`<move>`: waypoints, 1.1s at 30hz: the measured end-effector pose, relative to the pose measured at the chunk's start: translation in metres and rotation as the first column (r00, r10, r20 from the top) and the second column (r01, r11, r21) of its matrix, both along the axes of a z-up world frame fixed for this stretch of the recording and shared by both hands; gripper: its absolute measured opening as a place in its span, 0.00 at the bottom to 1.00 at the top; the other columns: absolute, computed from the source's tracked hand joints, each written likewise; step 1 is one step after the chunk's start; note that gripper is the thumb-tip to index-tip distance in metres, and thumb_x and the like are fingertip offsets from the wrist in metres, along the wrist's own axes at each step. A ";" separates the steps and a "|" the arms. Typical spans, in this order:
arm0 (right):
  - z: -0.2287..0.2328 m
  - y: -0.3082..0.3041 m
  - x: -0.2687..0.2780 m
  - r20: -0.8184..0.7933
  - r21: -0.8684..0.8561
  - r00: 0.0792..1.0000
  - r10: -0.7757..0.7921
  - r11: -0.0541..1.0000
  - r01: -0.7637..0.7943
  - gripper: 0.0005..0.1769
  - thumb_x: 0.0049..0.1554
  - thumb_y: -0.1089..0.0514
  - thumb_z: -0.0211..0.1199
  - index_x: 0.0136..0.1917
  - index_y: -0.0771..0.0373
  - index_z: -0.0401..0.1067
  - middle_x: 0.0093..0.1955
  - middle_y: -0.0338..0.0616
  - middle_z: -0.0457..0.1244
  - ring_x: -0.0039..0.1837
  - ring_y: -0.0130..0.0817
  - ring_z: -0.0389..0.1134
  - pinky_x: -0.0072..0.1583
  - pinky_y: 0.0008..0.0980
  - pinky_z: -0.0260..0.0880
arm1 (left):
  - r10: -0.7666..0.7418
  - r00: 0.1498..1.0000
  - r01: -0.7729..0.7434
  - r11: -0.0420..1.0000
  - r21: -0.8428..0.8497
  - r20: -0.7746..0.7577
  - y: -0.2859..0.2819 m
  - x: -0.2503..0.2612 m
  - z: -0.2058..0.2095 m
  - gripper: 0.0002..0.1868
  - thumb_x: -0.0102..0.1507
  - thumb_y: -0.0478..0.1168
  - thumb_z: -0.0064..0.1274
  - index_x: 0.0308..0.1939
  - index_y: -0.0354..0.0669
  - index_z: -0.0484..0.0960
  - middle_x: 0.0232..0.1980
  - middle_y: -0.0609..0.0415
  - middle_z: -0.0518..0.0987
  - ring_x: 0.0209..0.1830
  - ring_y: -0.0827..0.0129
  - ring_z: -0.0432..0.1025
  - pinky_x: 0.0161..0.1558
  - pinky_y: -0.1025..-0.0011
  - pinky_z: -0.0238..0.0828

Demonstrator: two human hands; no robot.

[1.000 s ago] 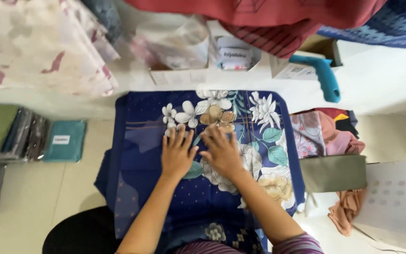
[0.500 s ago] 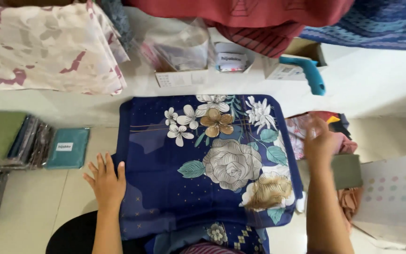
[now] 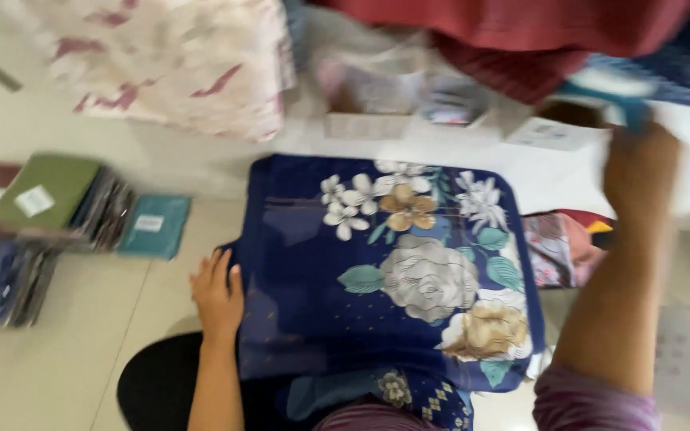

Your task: Unfolding, cleaning with a lint roller, and refolding hijabs in a workspace.

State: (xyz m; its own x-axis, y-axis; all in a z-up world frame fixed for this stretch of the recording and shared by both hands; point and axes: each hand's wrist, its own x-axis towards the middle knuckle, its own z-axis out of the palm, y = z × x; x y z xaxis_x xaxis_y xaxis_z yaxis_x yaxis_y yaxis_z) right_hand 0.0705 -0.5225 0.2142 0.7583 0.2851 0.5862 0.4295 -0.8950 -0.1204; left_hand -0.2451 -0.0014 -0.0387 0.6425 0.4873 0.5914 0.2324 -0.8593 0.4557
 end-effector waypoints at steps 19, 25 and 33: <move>-0.193 0.282 -0.150 -0.168 -0.046 0.827 0.536 0.834 -0.550 0.31 0.64 0.34 0.54 0.27 0.53 0.69 0.21 0.42 0.62 0.25 0.44 0.66 0.30 0.40 0.64 | -0.021 0.949 -0.034 0.985 -0.168 -0.316 -0.027 0.017 0.009 0.21 0.73 0.52 0.42 0.71 0.64 0.74 0.75 0.40 0.64 0.75 0.33 0.57 0.70 0.33 0.50; -0.220 0.297 -0.142 -0.068 -0.086 0.831 0.551 0.827 -0.555 0.29 0.65 0.37 0.49 0.26 0.46 0.68 0.21 0.35 0.60 0.25 0.40 0.66 0.29 0.38 0.63 | -0.062 0.914 -0.080 0.942 -0.326 -0.402 -0.034 0.017 0.036 0.24 0.74 0.52 0.38 0.75 0.70 0.68 0.74 0.39 0.66 0.68 0.38 0.66 0.65 0.36 0.60; -0.249 0.027 -0.071 -0.296 -0.063 0.891 0.344 0.924 -0.378 0.21 0.57 0.44 0.60 0.27 0.56 0.71 0.23 0.50 0.63 0.33 0.59 0.68 0.36 0.54 0.65 | 0.017 0.952 -0.021 1.000 -0.008 -0.307 -0.022 0.017 -0.007 0.25 0.71 0.52 0.44 0.73 0.78 0.70 0.67 0.43 0.75 0.58 0.49 0.77 0.48 0.62 0.79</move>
State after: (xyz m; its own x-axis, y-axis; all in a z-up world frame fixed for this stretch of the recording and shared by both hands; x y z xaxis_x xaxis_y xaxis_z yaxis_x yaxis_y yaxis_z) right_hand -0.0004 -0.4958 -0.0347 0.7158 0.6228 0.3159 0.6903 -0.6994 -0.1853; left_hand -0.2282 -0.0233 -0.0456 0.7824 0.5068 0.3619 0.3787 -0.8485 0.3695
